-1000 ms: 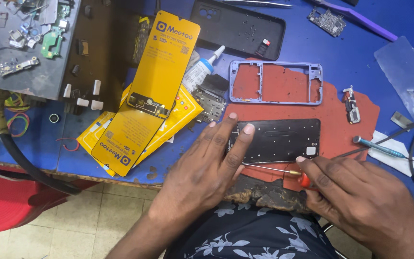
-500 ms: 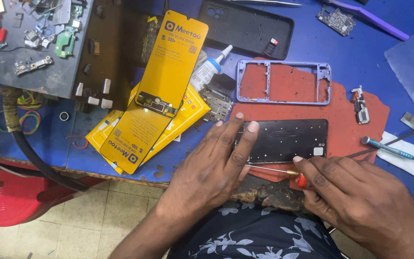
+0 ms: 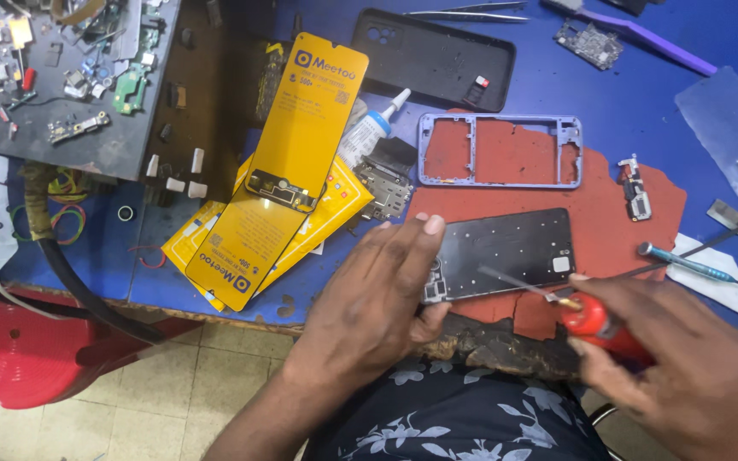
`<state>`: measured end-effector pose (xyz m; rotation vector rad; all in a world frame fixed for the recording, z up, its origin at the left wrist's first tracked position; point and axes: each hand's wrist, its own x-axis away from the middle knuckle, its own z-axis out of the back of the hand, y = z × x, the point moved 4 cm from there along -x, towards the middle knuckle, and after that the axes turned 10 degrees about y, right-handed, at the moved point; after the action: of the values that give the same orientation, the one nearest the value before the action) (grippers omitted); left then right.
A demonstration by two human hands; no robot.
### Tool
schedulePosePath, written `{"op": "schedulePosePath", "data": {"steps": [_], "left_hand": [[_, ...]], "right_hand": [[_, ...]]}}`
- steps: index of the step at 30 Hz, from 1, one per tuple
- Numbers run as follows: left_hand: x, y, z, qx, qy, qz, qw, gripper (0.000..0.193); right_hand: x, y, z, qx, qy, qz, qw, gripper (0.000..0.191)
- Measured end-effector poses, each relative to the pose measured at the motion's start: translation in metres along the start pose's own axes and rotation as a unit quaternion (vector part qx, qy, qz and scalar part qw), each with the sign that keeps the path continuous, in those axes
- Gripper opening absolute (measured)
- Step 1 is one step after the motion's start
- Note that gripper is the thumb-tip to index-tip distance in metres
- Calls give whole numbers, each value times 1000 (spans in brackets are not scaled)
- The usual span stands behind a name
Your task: The person disassembles a smartphone, removes the battery, and uses a screwdriver to work on the phone's frame and internal components. The person then reassembles the phone by placing the battery back and closing the casing.
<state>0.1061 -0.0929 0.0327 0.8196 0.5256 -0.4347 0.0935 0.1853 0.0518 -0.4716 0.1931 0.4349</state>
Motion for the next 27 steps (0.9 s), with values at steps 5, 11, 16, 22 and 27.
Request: {"op": "schedulePosePath", "data": {"steps": [5, 11, 16, 22, 27], "left_hand": [[3, 17, 3, 56, 89, 31, 994, 84], [10, 46, -13, 75, 199, 24, 977, 69], [16, 76, -36, 122, 220, -2, 968, 63], [10, 87, -36, 504, 122, 194, 833, 72], [-1, 66, -51, 445, -108, 422, 782, 45]], "right_hand": [[28, 38, 2, -471, -20, -285, 835, 58], [41, 34, -7, -663, -113, -353, 650, 66], [32, 18, -10, -722, -73, -331, 603, 63], [20, 24, 7, -666, -30, -322, 673, 58], [14, 9, 15, -652, -59, -246, 715, 55]]}}
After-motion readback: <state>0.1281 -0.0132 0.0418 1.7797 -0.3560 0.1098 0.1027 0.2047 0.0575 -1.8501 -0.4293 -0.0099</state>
